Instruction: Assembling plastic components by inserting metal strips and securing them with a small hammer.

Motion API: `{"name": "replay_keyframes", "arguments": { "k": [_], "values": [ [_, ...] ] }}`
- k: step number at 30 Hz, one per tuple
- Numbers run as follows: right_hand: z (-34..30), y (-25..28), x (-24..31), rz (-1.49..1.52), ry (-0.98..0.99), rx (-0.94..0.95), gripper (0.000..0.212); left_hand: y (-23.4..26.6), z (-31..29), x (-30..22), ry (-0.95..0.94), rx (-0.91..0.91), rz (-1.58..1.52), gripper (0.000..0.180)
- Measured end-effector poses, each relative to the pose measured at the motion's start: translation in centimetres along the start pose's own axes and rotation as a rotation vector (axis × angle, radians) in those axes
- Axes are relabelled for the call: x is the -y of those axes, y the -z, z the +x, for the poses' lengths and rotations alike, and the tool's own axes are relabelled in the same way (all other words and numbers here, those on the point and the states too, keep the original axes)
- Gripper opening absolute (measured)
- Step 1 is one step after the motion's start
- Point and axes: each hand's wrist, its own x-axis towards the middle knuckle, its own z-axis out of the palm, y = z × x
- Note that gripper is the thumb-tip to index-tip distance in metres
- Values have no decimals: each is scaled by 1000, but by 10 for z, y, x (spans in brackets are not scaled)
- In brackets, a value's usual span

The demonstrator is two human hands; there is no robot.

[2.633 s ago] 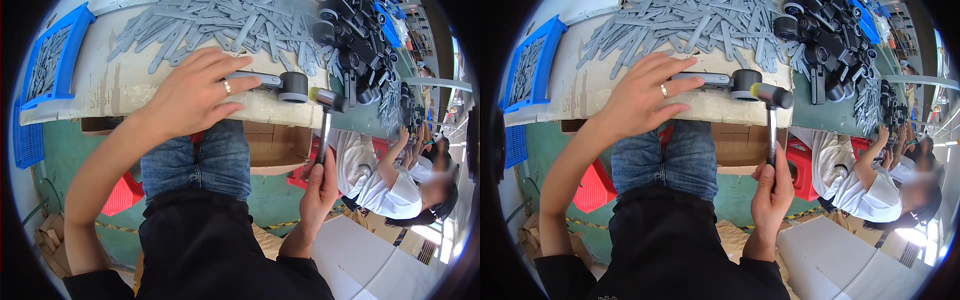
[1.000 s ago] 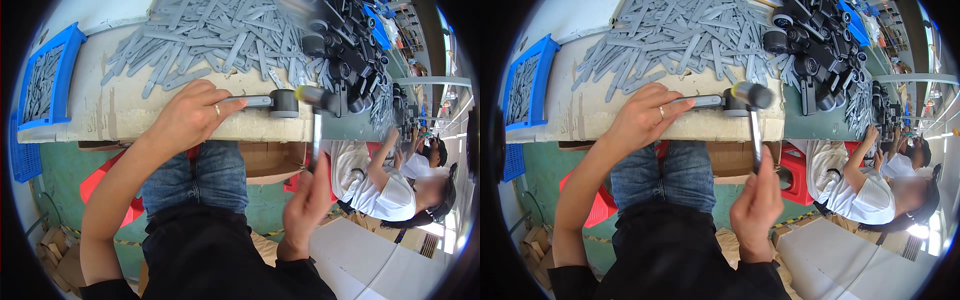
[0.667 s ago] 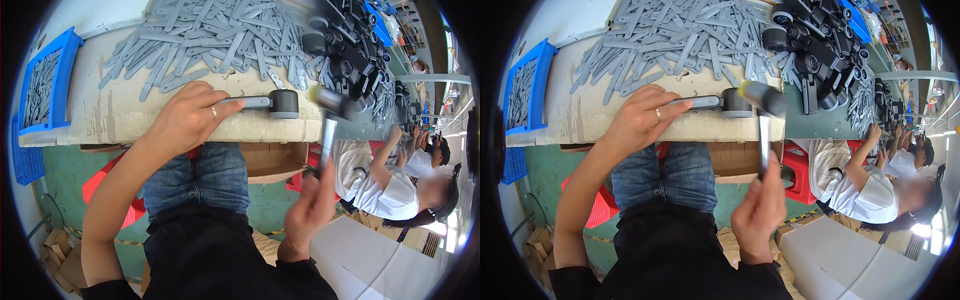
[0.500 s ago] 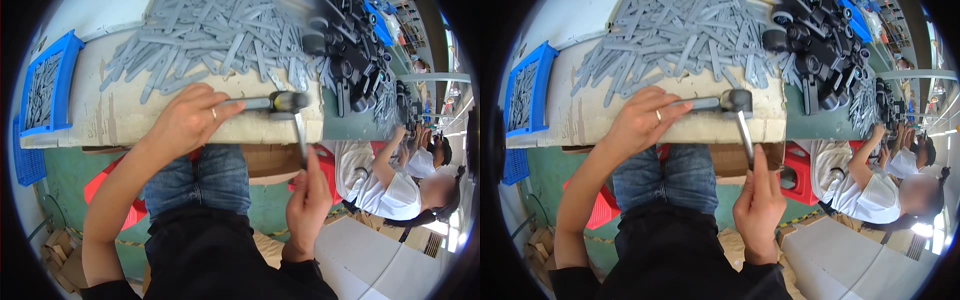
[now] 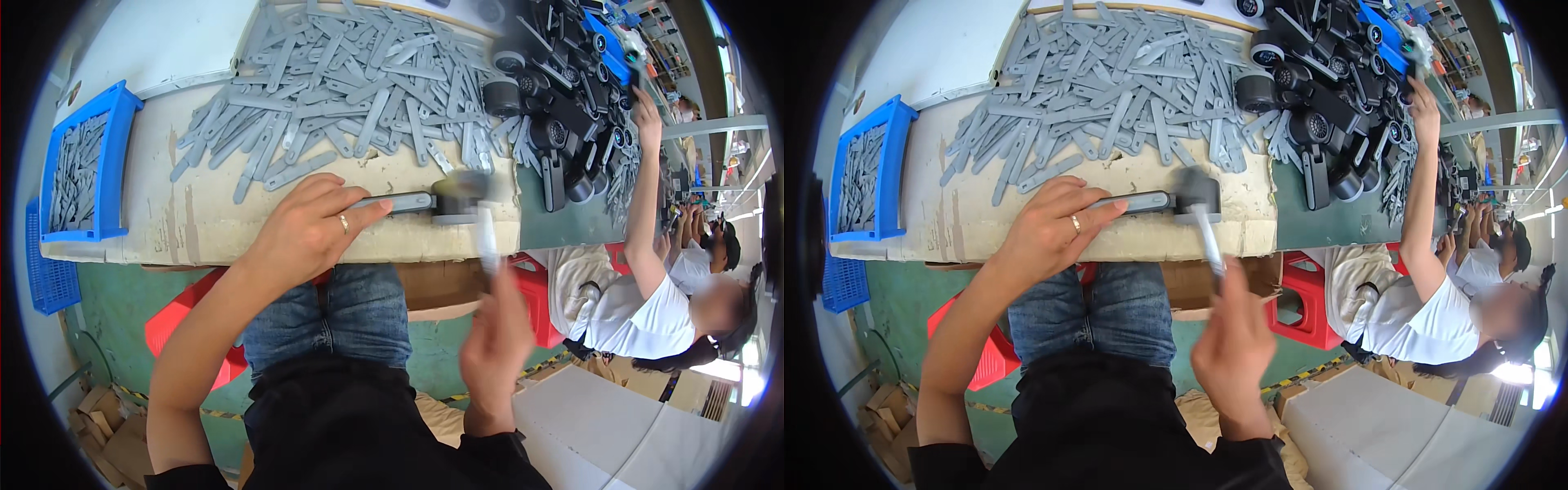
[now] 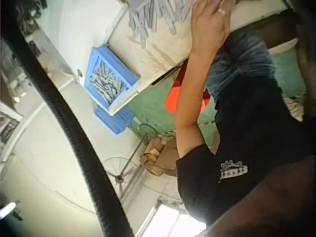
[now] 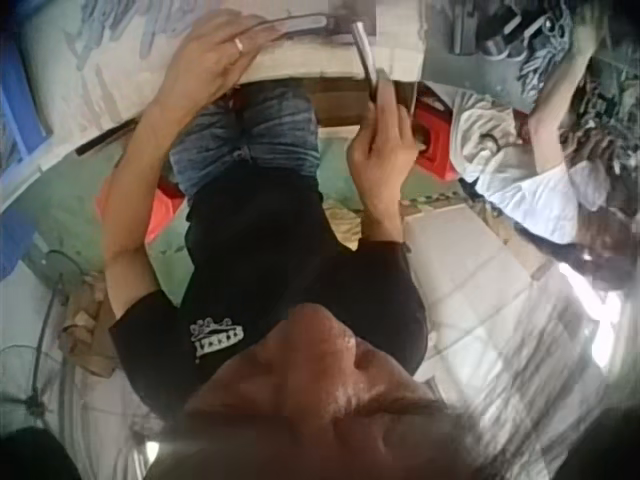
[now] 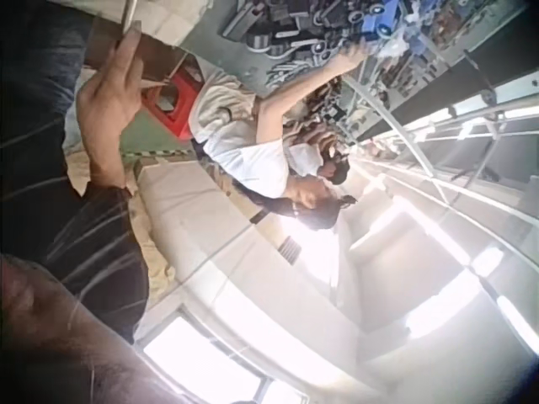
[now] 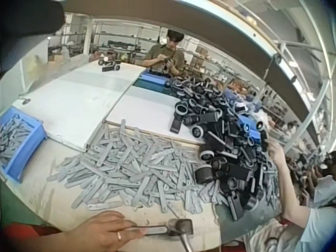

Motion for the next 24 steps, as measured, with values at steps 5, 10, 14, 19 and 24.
{"name": "replay_keyframes", "arguments": {
  "k": [5, 10, 14, 19, 24],
  "values": [
    [4, 6, 3, -130, -156, 216, 51, -2, -4, 3, -14, -16, 4, 34],
    [-10, 2, 10, 135, -223, 42, 45, -11, -9, 3, -53, -99, 13, 37],
    [-26, 0, 13, 118, -209, 89, 46, -17, -16, 8, -44, -103, 23, 42],
    [-30, 2, 27, 110, -165, 19, 46, -14, -14, 9, 103, -91, -89, 58],
    [-27, 1, 35, 61, -84, 15, 52, -18, -21, 12, 214, -26, -168, 71]
  ]
}}
